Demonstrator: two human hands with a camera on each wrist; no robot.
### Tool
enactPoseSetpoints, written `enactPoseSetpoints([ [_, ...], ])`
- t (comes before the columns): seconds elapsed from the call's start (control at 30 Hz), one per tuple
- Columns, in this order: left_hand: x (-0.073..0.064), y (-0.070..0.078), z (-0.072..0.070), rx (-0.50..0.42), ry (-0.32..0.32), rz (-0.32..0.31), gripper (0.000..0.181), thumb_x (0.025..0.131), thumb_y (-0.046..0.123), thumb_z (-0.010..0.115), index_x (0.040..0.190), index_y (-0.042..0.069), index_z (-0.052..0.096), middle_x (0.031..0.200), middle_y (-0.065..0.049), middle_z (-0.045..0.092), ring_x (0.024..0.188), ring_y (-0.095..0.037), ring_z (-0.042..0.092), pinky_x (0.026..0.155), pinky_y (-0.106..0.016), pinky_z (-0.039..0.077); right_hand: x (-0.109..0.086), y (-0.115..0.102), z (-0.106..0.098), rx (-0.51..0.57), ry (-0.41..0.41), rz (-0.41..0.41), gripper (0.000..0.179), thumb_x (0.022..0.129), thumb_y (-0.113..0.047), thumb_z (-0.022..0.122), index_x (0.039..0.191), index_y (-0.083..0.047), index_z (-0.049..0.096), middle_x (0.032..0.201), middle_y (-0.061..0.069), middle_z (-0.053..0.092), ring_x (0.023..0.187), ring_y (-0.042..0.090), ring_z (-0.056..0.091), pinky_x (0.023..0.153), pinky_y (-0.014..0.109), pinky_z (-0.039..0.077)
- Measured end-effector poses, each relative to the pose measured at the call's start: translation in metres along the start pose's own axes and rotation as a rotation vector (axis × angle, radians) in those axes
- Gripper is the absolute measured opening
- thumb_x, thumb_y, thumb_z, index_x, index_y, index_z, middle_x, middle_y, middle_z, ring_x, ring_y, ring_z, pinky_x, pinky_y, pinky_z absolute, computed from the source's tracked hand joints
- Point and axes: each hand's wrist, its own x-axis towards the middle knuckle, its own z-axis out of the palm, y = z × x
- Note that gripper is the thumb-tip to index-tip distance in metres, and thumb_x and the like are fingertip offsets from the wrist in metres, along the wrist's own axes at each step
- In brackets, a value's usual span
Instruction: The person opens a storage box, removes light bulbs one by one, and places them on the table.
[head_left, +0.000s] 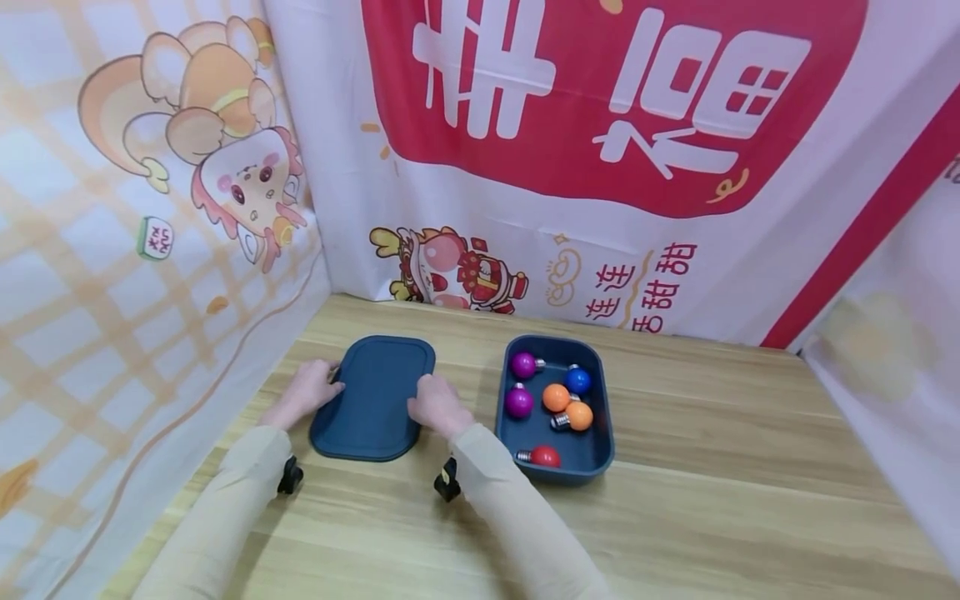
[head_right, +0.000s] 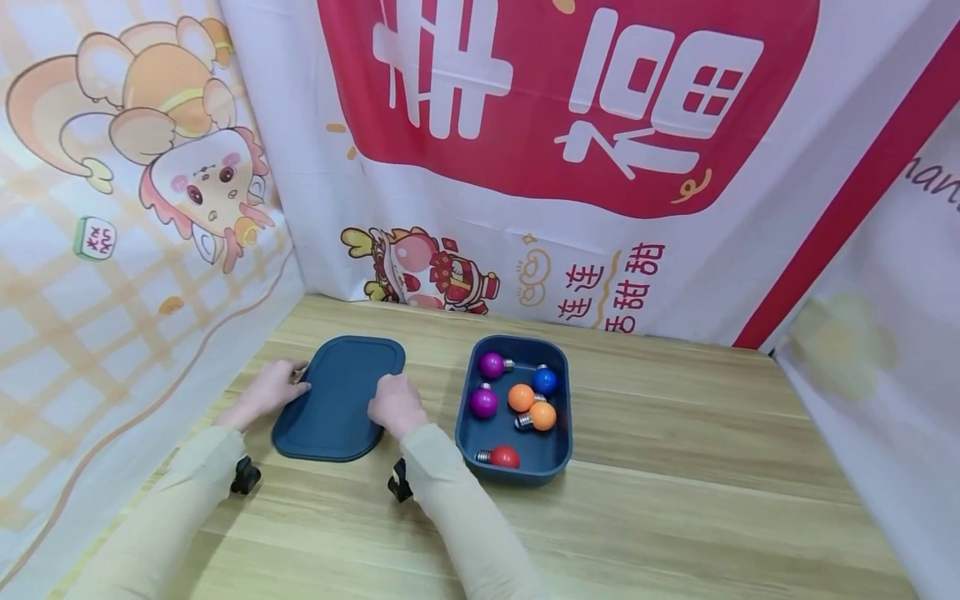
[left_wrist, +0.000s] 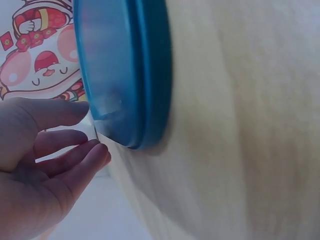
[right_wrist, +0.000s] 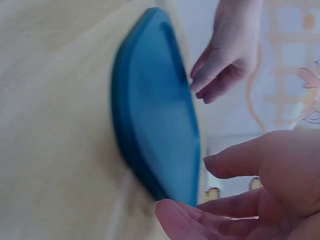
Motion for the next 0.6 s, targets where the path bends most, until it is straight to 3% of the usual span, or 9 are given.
enactPoseSetpoints([
  [0.17, 0.004, 0.01, -0.002, -0.014, 0.075, 0.068, 0.044, 0.092, 0.005, 0.063, 0.128, -0.019, 0.055, 0.127, -0.04, 0.058, 0.111, -0.05, 0.061, 0.095, -0.059, 0.052, -0.007, 0.002, -0.021, 0.022, 0.044, -0.028, 0.032, 0.098, -0.022, 0.061, 0.07, -0.007, 0.058, 0.06, 0.001, 0.048, 0.049, 0.012, 0.046, 0.043, 0.021, 0.035],
  [0.3, 0.01, 0.025, -0.001, 0.005, 0.124, 0.12, 0.043, 0.092, 0.006, 0.064, 0.127, -0.017, 0.057, 0.125, -0.038, 0.06, 0.115, -0.052, 0.059, 0.096, -0.06, 0.051, -0.016, 0.006, -0.043, 0.047, 0.064, -0.061, 0.025, 0.098, -0.023, 0.062, 0.088, -0.001, 0.066, 0.07, 0.006, 0.059, 0.054, 0.015, 0.053, 0.047, 0.021, 0.042],
  [0.4, 0.012, 0.039, -0.001, 0.01, 0.135, 0.145, 0.042, 0.093, 0.007, 0.064, 0.128, -0.015, 0.057, 0.124, -0.038, 0.06, 0.112, -0.051, 0.059, 0.094, -0.059, 0.051, -0.024, 0.009, -0.06, 0.042, 0.078, -0.057, 0.033, 0.099, -0.026, 0.06, 0.112, 0.003, 0.066, 0.099, 0.014, 0.071, 0.078, 0.02, 0.066, 0.068, 0.026, 0.057],
  [0.5, 0.013, 0.054, -0.001, 0.004, 0.144, 0.177, 0.042, 0.093, 0.008, 0.065, 0.128, -0.014, 0.058, 0.123, -0.037, 0.061, 0.105, -0.048, 0.063, 0.089, -0.057, 0.054, -0.031, 0.015, -0.079, 0.042, 0.093, -0.028, 0.041, 0.099, -0.029, 0.059, 0.127, 0.001, 0.062, 0.123, 0.016, 0.069, 0.102, 0.024, 0.069, 0.09, 0.035, 0.059],
  [0.6, 0.015, 0.069, 0.0, -0.006, 0.133, 0.207, 0.042, 0.094, 0.009, 0.065, 0.129, -0.013, 0.058, 0.125, -0.035, 0.061, 0.105, -0.046, 0.064, 0.09, -0.057, 0.054, -0.037, 0.025, -0.096, 0.042, 0.118, -0.006, 0.043, 0.099, -0.03, 0.06, 0.13, -0.001, 0.062, 0.124, 0.016, 0.07, 0.105, 0.024, 0.07, 0.091, 0.037, 0.059],
])
